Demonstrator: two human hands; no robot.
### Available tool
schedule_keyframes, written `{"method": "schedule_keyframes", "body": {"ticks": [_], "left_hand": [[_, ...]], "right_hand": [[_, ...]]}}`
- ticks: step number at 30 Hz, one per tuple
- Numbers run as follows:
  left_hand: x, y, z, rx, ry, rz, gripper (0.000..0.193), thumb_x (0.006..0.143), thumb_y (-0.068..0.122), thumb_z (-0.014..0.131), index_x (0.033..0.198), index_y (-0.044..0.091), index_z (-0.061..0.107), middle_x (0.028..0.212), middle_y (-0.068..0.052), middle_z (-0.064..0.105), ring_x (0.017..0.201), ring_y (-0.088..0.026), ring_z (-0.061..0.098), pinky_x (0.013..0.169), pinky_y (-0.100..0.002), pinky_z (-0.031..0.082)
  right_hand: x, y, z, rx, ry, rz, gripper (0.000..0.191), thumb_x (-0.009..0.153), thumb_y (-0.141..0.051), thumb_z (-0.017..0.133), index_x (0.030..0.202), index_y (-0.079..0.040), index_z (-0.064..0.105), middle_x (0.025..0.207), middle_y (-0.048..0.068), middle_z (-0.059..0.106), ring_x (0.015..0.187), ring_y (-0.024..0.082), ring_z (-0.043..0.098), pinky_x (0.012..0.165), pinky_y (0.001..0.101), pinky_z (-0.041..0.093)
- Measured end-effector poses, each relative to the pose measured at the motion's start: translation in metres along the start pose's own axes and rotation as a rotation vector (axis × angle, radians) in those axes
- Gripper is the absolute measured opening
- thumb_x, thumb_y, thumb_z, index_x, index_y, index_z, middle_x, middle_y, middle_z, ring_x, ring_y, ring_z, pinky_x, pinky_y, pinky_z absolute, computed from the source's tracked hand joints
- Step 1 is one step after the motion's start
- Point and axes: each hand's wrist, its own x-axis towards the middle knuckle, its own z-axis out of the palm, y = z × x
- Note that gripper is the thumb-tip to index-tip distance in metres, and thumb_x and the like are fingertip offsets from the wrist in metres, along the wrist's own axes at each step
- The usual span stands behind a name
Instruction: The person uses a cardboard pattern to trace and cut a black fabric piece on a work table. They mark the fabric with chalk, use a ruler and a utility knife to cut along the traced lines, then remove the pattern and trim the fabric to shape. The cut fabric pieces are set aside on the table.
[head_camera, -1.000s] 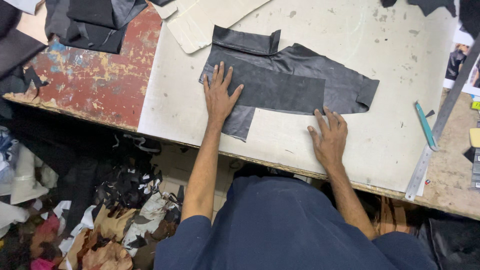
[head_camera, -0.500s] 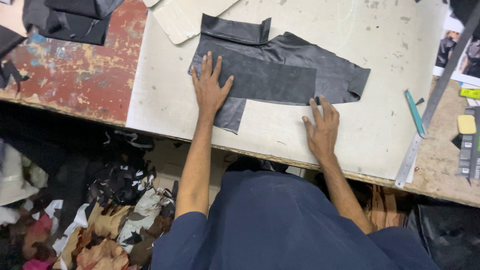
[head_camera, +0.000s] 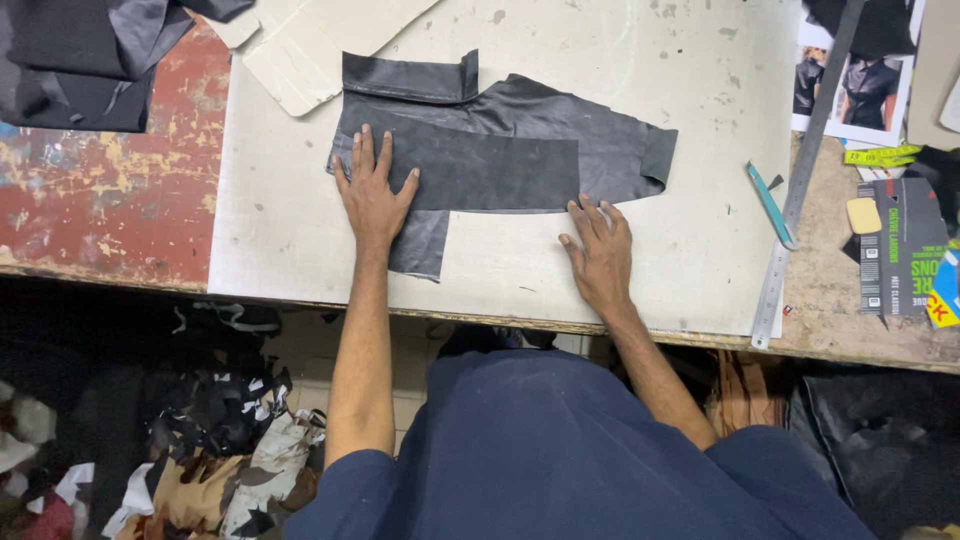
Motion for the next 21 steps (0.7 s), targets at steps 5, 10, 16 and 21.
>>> {"method": "schedule_keyframes", "body": {"ticks": [5,10,16,21], "left_hand": [[0.0,0.0,0.004,0.017,-0.013,-0.004,0.071,0.094,0.05,0.065,0.154,0.015,0.051,0.168,-0.014,0.032,0.156,-0.03,0.026,0.127,-0.059,0.008],[-0.003,-0.005,0.007,0.058,0.036,0.055,0.072,0.099,0.052,0.062,0.158,0.014,0.047,0.169,-0.018,0.027,0.157,-0.032,0.022,0.124,-0.064,0.005],[-0.009,0.03,0.022,0.158,0.181,0.311,0.05,0.104,0.037,0.067,0.145,0.01,0.058,0.166,-0.018,0.036,0.155,-0.032,0.03,0.124,-0.065,0.015],[-0.025,0.133,0.063,-0.179,0.069,0.476,0.043,0.091,0.017,0.075,0.133,0.009,0.066,0.146,-0.016,0.055,0.132,-0.03,0.055,0.107,-0.05,0.045]], "right_hand": [[0.002,0.04,-0.014,-0.078,0.089,-0.039,0.063,0.102,-0.026,0.067,0.158,-0.008,0.046,0.163,0.021,0.04,0.149,0.038,0.037,0.123,0.0568,0.028],[0.008,0.14,-0.091,-0.339,0.229,0.29,0.049,0.098,-0.01,0.074,0.146,-0.004,0.063,0.149,0.021,0.055,0.133,0.041,0.046,0.112,0.0542,0.039],[0.003,0.177,-0.135,-0.341,0.121,0.228,0.029,0.098,-0.01,0.076,0.126,-0.007,0.074,0.116,0.016,0.068,0.109,0.038,0.06,0.093,0.049,0.051],[0.014,0.167,-0.135,-0.43,0.141,0.127,0.016,0.101,-0.014,0.072,0.114,-0.006,0.072,0.11,0.014,0.068,0.11,0.035,0.063,0.089,0.0481,0.054]]}}
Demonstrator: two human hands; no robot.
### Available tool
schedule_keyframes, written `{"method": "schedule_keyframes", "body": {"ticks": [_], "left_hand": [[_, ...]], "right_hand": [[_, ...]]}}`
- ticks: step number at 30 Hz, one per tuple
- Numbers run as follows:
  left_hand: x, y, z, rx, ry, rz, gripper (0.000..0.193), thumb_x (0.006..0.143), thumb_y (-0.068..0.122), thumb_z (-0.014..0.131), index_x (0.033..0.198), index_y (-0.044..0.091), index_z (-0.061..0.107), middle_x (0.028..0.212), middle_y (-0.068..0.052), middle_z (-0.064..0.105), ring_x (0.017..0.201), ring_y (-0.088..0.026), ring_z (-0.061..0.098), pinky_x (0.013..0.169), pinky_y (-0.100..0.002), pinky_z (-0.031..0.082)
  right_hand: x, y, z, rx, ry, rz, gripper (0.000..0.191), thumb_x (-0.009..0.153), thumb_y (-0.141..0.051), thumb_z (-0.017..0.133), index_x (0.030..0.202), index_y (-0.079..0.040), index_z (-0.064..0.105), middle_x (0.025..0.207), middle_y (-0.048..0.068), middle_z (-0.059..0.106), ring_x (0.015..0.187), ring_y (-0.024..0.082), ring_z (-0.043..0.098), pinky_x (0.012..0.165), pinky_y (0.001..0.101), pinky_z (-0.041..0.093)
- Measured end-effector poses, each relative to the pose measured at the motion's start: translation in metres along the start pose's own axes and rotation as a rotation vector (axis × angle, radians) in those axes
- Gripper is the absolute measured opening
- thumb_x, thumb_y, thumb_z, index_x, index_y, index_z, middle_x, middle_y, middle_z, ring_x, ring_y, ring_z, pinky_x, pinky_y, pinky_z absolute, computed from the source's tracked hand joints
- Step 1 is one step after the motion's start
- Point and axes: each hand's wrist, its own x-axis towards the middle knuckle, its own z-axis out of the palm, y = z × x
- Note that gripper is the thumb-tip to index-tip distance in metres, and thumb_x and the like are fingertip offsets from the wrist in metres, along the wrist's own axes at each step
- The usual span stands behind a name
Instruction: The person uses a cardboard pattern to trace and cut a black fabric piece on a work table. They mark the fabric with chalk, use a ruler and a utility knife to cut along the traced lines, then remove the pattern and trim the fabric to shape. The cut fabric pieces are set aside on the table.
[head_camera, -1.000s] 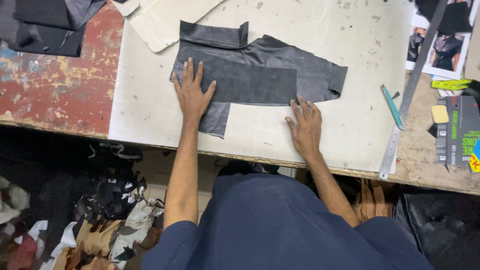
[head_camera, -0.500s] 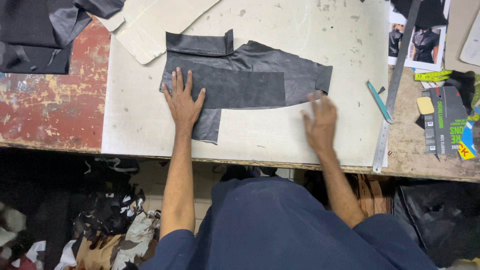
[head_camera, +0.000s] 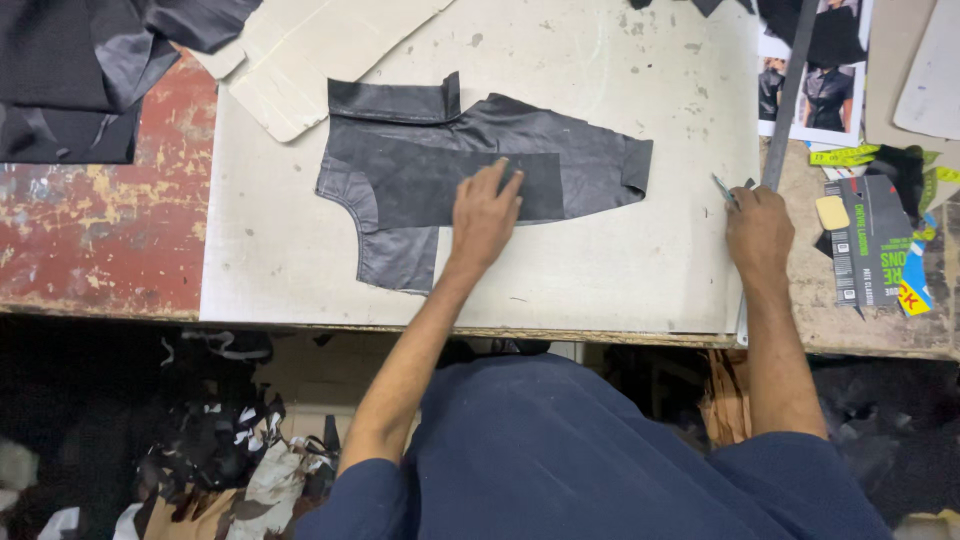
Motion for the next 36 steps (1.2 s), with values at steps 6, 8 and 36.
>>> {"method": "schedule_keyframes", "body": {"ticks": [6,8,36], "left_hand": [[0.044,0.028,0.018,0.011,-0.245,-0.082,0.055,0.089,0.022,0.075,0.142,0.016,0.063,0.135,-0.016,0.055,0.117,-0.032,0.055,0.09,-0.047,0.047],[0.044,0.025,0.016,-0.01,-0.274,-0.09,0.056,0.086,0.023,0.076,0.14,0.016,0.063,0.138,-0.018,0.053,0.117,-0.032,0.054,0.089,-0.047,0.047],[0.048,0.013,0.016,0.04,-0.288,-0.058,0.07,0.08,0.036,0.082,0.144,0.019,0.06,0.153,-0.017,0.046,0.121,-0.028,0.053,0.089,-0.047,0.046]], "right_hand": [[0.015,-0.015,-0.013,0.072,0.033,0.079,0.02,0.098,-0.01,0.072,0.116,-0.004,0.064,0.11,0.018,0.067,0.102,0.036,0.066,0.082,0.0476,0.054],[0.017,-0.028,-0.018,0.271,0.155,0.077,0.023,0.1,-0.005,0.07,0.122,-0.003,0.061,0.112,0.019,0.067,0.099,0.036,0.069,0.083,0.0458,0.055],[0.056,-0.216,0.032,0.431,-0.069,-0.008,0.038,0.09,-0.011,0.076,0.127,-0.005,0.071,0.102,0.018,0.074,0.089,0.036,0.072,0.075,0.0441,0.057]]}}
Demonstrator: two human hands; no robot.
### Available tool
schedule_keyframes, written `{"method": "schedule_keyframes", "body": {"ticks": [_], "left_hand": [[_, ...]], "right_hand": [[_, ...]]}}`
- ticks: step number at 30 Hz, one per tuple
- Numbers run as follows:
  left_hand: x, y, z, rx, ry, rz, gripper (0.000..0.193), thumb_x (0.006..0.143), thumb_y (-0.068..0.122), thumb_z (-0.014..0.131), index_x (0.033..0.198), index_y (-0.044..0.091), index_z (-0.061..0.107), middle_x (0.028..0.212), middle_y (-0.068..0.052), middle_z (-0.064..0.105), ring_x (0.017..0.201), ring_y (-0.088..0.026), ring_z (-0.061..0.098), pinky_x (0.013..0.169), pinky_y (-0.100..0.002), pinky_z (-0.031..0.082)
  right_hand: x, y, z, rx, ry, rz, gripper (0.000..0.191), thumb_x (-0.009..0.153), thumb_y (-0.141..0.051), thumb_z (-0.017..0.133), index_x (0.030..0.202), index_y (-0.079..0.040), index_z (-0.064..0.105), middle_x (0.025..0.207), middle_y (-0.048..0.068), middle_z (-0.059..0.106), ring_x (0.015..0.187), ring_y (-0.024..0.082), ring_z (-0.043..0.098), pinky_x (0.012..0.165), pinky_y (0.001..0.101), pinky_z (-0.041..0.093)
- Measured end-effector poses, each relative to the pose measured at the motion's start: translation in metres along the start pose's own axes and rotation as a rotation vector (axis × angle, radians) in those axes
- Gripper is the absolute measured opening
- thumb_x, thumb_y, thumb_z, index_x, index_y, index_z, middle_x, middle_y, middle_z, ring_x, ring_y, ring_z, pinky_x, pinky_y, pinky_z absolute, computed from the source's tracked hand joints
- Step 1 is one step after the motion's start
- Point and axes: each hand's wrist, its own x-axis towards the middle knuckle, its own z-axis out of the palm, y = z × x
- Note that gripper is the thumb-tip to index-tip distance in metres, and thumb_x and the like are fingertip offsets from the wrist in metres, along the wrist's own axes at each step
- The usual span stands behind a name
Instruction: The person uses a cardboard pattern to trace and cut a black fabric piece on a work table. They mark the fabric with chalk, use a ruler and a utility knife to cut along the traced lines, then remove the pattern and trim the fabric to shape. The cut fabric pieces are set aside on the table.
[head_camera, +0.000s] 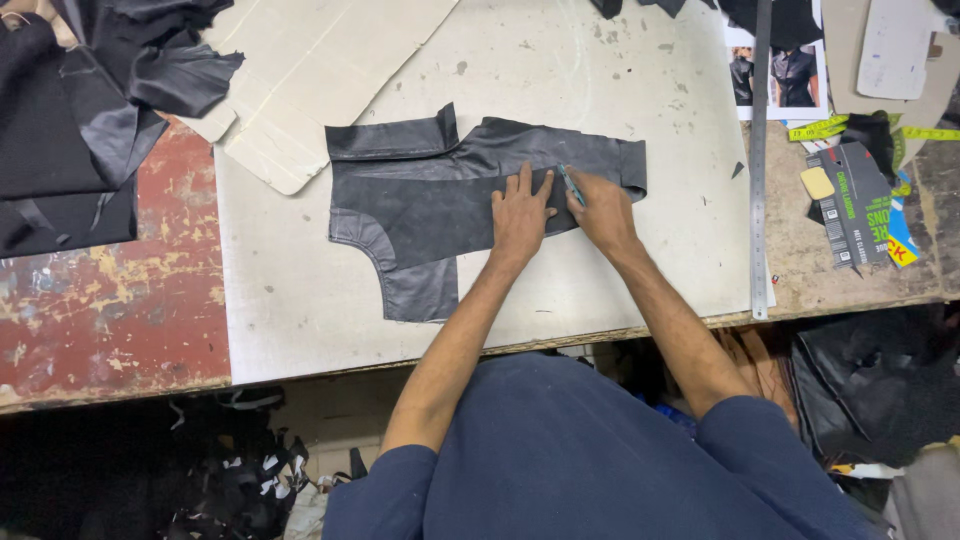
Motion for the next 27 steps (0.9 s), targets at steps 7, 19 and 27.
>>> {"method": "schedule_keyframes", "body": {"ticks": [7,19,27], "left_hand": [[0.004,-0.004,-0.001,-0.039,-0.11,-0.007,0.084,0.072,0.043,0.087,0.147,0.024,0.055,0.155,-0.018,0.04,0.128,-0.032,0.049,0.092,-0.051,0.046],[0.02,-0.003,0.004,-0.008,-0.237,-0.055,0.088,0.07,0.043,0.089,0.148,0.029,0.052,0.157,-0.017,0.034,0.135,-0.032,0.044,0.091,-0.058,0.05],[0.018,-0.003,0.005,-0.007,-0.244,-0.055,0.091,0.07,0.045,0.088,0.15,0.027,0.049,0.157,-0.018,0.034,0.134,-0.034,0.043,0.092,-0.06,0.049]], "right_hand": [[0.009,-0.003,0.005,-0.089,-0.069,0.02,0.04,0.088,-0.01,0.077,0.127,-0.005,0.07,0.102,0.017,0.071,0.087,0.037,0.07,0.073,0.047,0.056],[0.023,0.0,0.009,-0.084,-0.147,0.071,0.042,0.084,-0.007,0.077,0.125,-0.006,0.071,0.112,0.019,0.072,0.097,0.039,0.07,0.079,0.0486,0.057],[-0.109,-0.039,-0.022,-0.214,-0.365,0.339,0.047,0.09,-0.012,0.067,0.137,-0.01,0.063,0.103,0.02,0.071,0.085,0.041,0.072,0.076,0.0505,0.058]]}}
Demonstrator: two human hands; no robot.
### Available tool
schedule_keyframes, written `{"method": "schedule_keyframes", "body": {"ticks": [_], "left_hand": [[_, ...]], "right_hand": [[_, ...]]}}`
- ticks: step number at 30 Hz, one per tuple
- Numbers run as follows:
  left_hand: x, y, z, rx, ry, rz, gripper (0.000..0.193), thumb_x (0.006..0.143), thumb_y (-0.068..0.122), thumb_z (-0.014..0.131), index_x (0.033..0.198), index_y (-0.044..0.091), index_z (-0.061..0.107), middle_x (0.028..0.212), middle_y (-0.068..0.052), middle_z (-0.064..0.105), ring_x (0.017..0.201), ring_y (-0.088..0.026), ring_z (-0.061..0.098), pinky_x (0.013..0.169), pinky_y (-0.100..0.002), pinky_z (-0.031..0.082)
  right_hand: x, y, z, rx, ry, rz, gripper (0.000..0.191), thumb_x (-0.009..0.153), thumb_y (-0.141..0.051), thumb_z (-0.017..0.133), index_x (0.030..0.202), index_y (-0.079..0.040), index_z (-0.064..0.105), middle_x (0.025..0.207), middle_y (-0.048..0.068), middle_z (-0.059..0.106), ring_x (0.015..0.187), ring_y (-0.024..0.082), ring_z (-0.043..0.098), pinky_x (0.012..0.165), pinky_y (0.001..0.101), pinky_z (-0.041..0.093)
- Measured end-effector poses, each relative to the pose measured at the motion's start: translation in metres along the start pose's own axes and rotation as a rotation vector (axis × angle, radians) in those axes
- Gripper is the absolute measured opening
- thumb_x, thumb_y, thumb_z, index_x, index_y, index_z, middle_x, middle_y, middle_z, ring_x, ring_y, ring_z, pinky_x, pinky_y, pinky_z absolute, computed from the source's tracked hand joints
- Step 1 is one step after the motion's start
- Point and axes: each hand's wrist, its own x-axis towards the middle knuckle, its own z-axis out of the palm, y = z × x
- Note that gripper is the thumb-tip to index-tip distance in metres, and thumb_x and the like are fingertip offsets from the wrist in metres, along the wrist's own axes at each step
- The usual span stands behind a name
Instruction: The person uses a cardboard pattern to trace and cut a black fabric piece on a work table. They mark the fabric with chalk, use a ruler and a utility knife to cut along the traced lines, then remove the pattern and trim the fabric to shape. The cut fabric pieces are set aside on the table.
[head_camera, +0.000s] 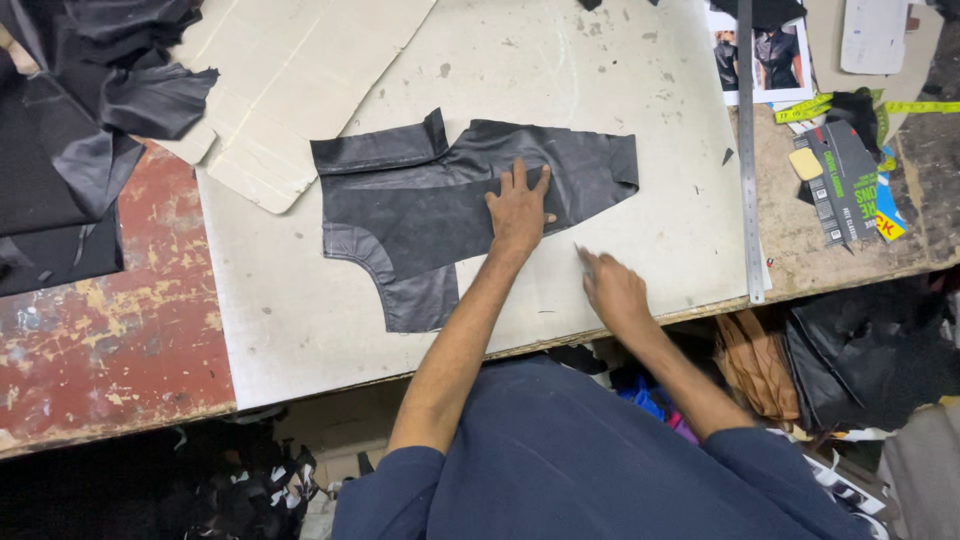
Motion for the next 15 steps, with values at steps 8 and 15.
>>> {"method": "schedule_keyframes", "body": {"ticks": [8,15], "left_hand": [[-0.012,-0.024,-0.022,-0.306,-0.027,0.095,0.091,0.076,0.027,0.085,0.155,0.025,0.042,0.156,-0.023,0.03,0.132,-0.043,0.045,0.094,-0.055,0.05],[-0.049,-0.15,-0.094,-0.169,0.082,0.351,0.052,0.09,0.001,0.069,0.133,0.031,0.07,0.15,-0.01,0.055,0.126,-0.03,0.064,0.101,-0.039,0.055]], "right_hand": [[-0.012,0.015,-0.054,-0.024,-0.175,-0.022,0.039,0.091,-0.019,0.073,0.129,-0.018,0.071,0.102,0.014,0.076,0.086,0.031,0.075,0.08,0.0447,0.059],[-0.016,-0.019,-0.079,0.162,0.117,-0.262,0.027,0.093,-0.008,0.068,0.12,-0.01,0.07,0.105,0.01,0.072,0.087,0.028,0.072,0.074,0.0404,0.057]]}}
